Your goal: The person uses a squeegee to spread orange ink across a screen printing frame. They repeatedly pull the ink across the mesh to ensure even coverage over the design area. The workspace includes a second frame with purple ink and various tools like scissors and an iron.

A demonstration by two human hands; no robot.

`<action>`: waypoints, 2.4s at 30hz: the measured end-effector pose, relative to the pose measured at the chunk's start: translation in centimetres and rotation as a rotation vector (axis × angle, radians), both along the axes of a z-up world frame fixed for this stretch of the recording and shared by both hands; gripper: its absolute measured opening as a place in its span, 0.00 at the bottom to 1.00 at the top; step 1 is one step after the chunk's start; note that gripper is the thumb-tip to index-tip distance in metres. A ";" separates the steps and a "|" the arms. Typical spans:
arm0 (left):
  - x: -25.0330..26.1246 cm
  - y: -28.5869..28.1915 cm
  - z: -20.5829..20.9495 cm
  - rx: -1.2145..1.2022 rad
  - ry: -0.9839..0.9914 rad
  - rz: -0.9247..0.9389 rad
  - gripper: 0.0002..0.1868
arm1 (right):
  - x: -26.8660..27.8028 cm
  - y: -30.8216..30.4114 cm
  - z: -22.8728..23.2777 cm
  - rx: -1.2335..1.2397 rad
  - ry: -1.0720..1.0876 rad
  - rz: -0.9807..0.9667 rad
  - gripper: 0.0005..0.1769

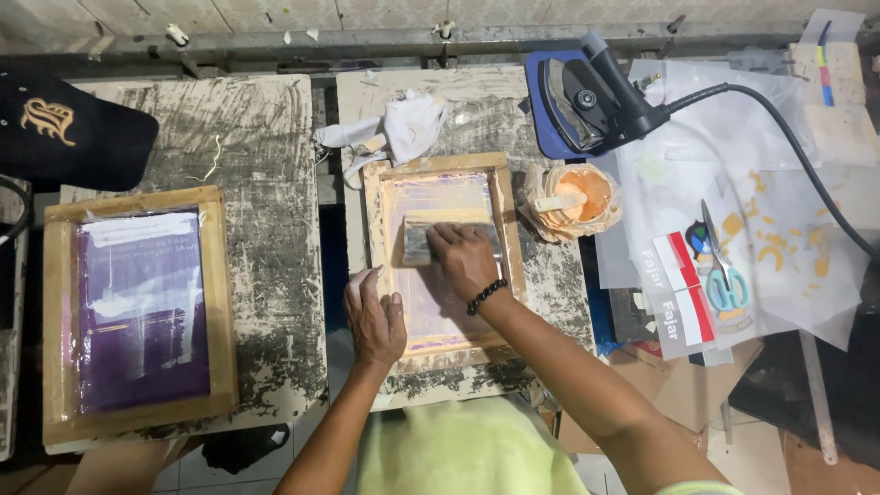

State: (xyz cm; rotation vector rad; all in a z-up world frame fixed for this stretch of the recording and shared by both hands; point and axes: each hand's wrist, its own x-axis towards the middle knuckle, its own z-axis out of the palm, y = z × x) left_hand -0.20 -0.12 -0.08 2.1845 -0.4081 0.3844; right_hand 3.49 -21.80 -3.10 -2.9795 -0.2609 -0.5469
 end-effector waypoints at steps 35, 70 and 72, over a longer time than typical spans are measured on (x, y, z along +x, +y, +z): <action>-0.1 0.2 -0.4 0.032 -0.053 -0.002 0.22 | 1.3 0.4 5.0 0.028 0.131 -0.050 0.13; -0.4 0.2 0.2 0.028 -0.007 -0.035 0.20 | 0.0 -3.3 7.7 0.276 0.497 -0.105 0.08; -0.2 0.0 0.5 0.028 -0.007 -0.039 0.20 | 0.6 -3.6 11.0 0.536 0.529 -0.194 0.10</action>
